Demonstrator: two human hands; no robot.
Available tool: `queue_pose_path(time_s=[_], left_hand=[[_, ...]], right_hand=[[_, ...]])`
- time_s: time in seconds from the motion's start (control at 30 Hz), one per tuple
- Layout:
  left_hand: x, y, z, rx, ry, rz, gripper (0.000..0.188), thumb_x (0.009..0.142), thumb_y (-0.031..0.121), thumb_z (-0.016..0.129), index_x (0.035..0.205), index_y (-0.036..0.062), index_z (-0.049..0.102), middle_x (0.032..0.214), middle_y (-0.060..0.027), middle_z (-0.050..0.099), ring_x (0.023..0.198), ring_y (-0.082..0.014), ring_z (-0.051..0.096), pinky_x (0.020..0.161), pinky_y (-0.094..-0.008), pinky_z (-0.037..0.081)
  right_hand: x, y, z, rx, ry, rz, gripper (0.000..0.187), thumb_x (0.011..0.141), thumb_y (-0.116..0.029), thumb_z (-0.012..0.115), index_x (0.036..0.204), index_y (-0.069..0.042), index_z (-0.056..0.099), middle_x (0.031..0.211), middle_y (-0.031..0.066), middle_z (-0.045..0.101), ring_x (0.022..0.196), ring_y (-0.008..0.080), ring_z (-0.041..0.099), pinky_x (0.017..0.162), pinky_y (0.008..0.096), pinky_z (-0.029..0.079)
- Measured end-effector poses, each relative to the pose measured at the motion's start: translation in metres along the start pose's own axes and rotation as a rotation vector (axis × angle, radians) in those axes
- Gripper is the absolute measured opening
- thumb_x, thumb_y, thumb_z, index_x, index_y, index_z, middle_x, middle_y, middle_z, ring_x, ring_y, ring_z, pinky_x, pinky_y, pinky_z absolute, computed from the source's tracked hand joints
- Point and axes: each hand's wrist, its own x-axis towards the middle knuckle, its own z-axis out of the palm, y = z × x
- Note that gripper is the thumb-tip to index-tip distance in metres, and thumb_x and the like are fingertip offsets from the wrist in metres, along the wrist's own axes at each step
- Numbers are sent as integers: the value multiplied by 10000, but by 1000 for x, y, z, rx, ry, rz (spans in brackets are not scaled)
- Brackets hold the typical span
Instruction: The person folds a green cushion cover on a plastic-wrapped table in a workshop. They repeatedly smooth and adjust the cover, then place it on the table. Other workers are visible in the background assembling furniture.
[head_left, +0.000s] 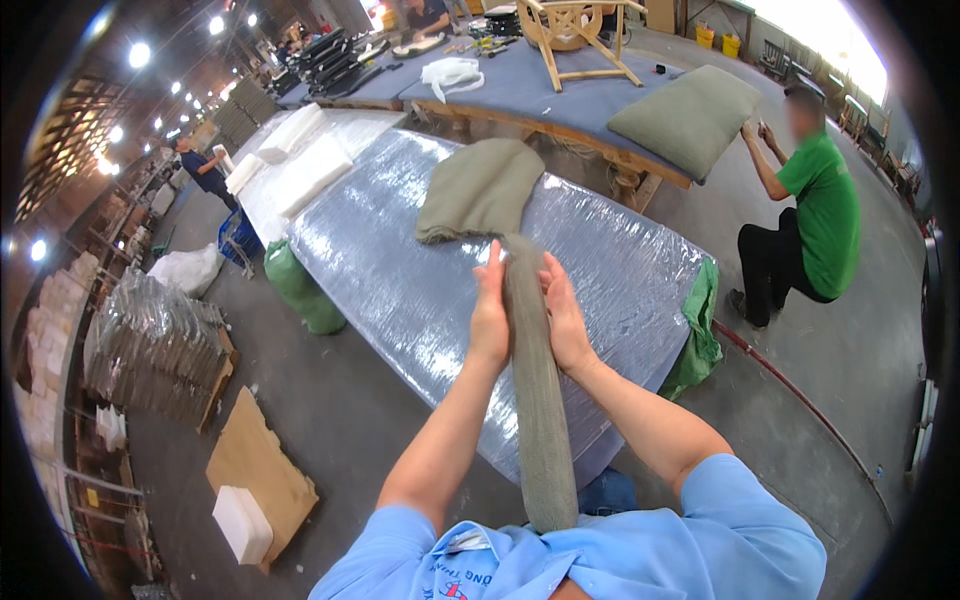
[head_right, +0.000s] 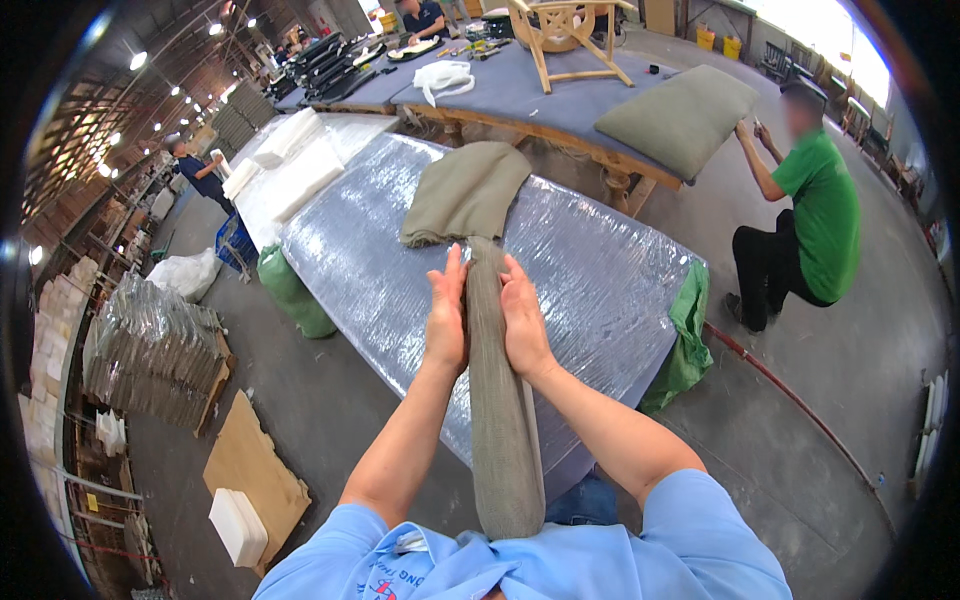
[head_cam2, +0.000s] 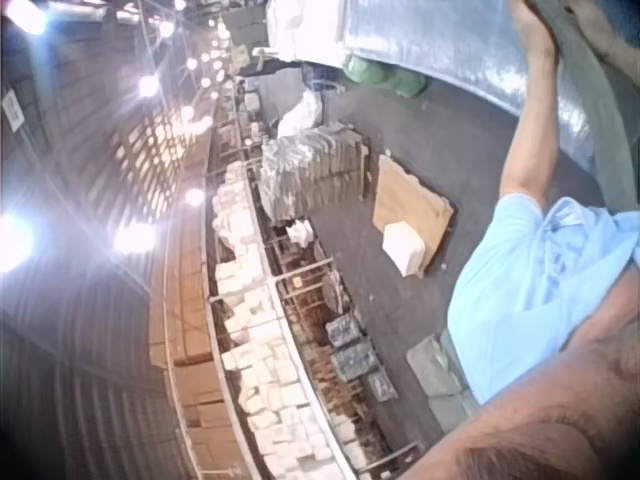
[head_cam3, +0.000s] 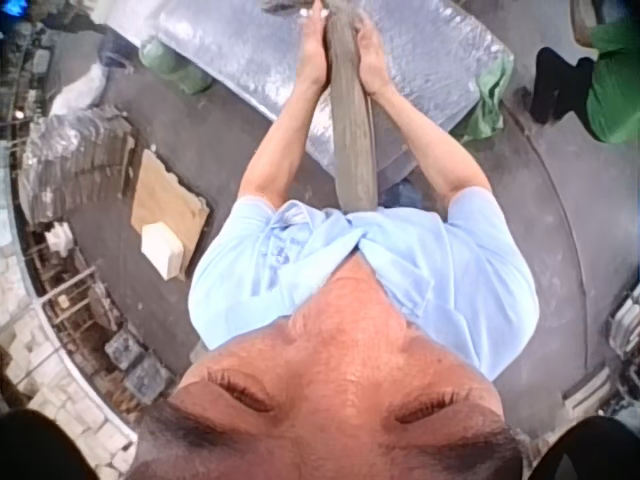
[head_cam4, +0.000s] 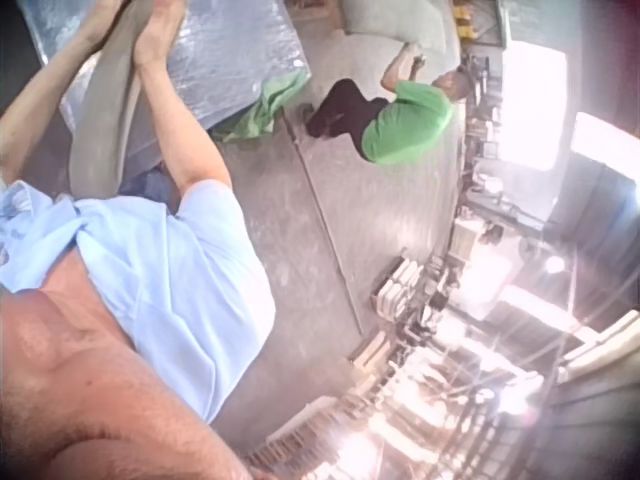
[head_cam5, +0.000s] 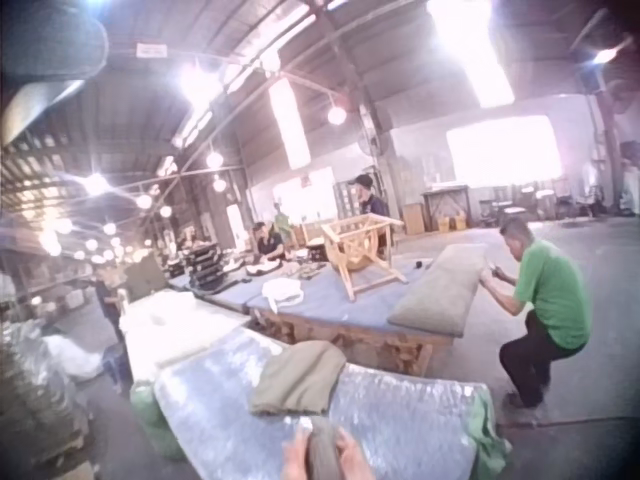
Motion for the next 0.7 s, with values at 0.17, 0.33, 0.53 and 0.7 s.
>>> queue_pose_path(time_s=[0.17,0.33,0.53,0.7], left_hand=[[47,-21,-52,-89,73,-105,814,1071,713,195,1700,199,135,1676,-219,297,1541,-334,316,1248,-420,270],[84,-27,-50,-2,36,-120,811,1062,731,243,1685,212,243,1691,-172,287,1536,-279,315,1243,-371,254],[100,-39,-48,163,22,-52,782,1082,682,299,1660,156,318,1694,-172,295,1550,-273,296,1240,-356,243],[108,-41,-66,293,54,7,718,1133,528,353,1663,55,247,1667,-114,341,1534,-214,311,1239,-321,258]], right_hand=[[67,-37,28,-46,64,-92,788,1082,-693,235,1612,-128,375,1425,162,493,1314,287,450,1148,465,334],[93,-32,39,-36,3,-30,792,1079,-700,210,1617,-142,373,1463,160,484,1391,303,411,1197,500,286],[91,-3,40,32,-50,-78,820,1081,-686,270,1644,-91,293,1573,217,410,1459,323,404,1234,409,266],[88,1,51,118,-52,-95,835,1073,-699,281,1663,-109,253,1548,208,425,1463,316,401,1229,409,267]])
